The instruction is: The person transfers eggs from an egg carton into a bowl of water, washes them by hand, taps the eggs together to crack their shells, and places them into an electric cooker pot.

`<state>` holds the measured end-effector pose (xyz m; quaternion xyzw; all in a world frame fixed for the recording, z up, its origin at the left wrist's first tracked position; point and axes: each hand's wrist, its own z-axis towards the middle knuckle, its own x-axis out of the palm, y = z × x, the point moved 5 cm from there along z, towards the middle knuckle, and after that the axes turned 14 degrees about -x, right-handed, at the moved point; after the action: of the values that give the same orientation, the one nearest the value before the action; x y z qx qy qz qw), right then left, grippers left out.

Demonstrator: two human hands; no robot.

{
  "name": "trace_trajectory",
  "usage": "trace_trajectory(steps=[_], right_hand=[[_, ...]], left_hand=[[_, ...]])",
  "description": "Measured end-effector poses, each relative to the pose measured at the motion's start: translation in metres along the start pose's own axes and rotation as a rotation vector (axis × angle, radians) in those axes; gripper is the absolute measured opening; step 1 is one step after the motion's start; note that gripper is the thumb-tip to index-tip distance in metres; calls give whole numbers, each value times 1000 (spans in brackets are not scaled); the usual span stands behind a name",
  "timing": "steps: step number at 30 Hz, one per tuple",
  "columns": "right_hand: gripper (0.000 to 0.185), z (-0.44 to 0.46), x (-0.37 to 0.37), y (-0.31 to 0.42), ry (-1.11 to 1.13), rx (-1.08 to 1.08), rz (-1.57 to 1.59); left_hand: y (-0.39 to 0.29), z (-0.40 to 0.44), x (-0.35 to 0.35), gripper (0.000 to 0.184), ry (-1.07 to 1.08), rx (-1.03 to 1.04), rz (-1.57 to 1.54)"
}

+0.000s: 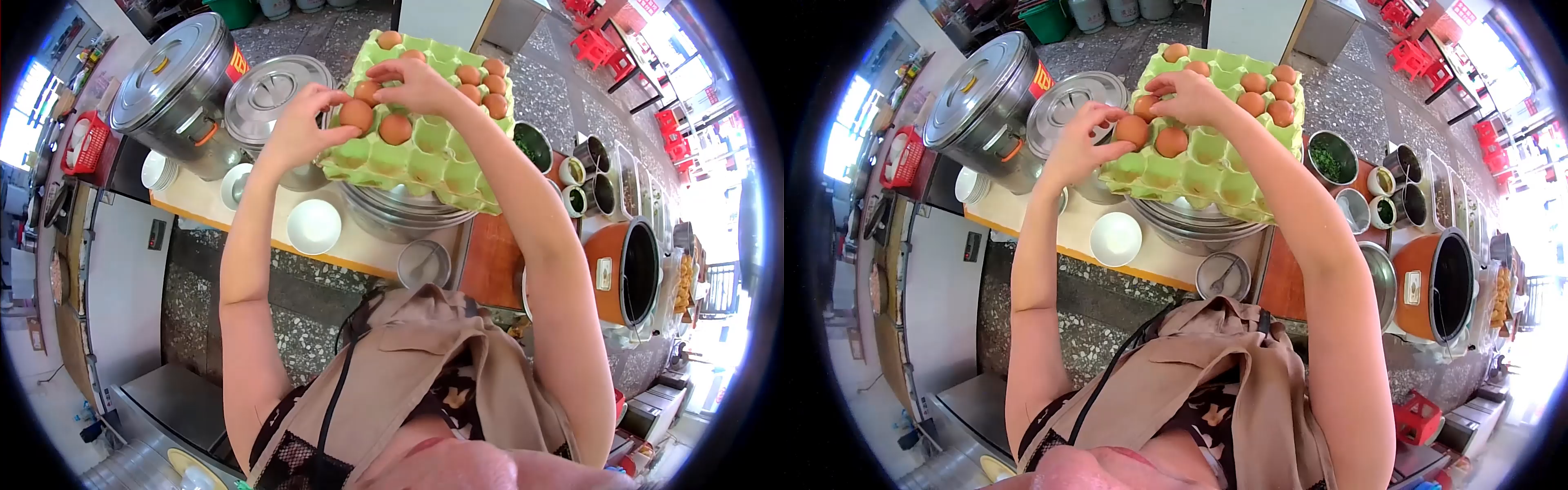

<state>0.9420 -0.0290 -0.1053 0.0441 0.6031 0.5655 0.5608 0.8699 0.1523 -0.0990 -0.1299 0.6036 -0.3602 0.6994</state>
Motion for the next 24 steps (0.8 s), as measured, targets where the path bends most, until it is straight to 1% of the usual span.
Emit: trace_trajectory(steps=[1, 2, 3, 5, 6, 7, 9, 10, 12, 13, 15, 16, 17, 18, 19, 20, 21, 22, 23, 24], right_hand=[[49, 0, 1, -3, -3, -2, -2], [48, -1, 0, -8, -49, 50, 89], [47, -2, 0, -9, -96, 101, 181], [46, -3, -5, -8, -124, 100, 216], [45, -3, -7, -6, -146, 103, 252], [45, -2, -6, -4, -149, 103, 255], [48, 1, -1, 3, -27, 93, -4], [48, 2, -1, 10, -31, 98, 0], [51, 1, 0, 26, 53, 46, -236], [51, -2, -3, 26, 49, 58, -231], [44, -8, -25, 25, -302, 96, 65], [44, -14, -35, 27, -306, 102, 61], [39, -26, -50, 26, -484, 108, 538], [35, -37, -63, 26, -654, 107, 1019], [35, -50, -77, 33, -660, 108, 1012], [31, -65, -91, 40, -723, 117, 1138], [27, -80, -104, 43, -788, 120, 1263], [27, -94, -118, 35, -800, 115, 1252], [28, -110, -132, 19, -810, 155, 1032], [30, -122, -140, 7, -810, 194, 816]], left_hand=[[11, 2, -1, 41, 61, -153, -266], [21, 4, -1, 40, 122, -305, -529], [23, 4, -5, 40, 122, -300, -524], [32, 2, -9, 40, 157, -396, -1312], [27, 4, -12, 41, 236, -363, -1441], [23, 4, -14, 41, 238, -365, -1437], [10, 2, -13, 36, 379, -406, -1701], [9, 4, -11, 36, 385, -412, -1699], [9, 8, -5, 31, 261, -502, -1512], [2, 7, -4, 31, 274, -511, -1511], [-26, 9, -5, 31, 338, -406, -358], [-46, 8, -2, 37, 332, -339, -141], [-52, 8, 6, 37, 336, -336, -146], [-63, 8, 13, 40, 243, -150, 98], [-72, 7, 19, 43, 144, 41, 338], [-71, 13, 28, 45, 210, 27, 409], [-75, 18, 29, 45, 210, 42, 403], [-75, 22, 31, 46, 272, 39, 433], [-75, 24, 32, 46, 336, 31, 464], [-76, 26, 31, 47, 332, 34, 413]])
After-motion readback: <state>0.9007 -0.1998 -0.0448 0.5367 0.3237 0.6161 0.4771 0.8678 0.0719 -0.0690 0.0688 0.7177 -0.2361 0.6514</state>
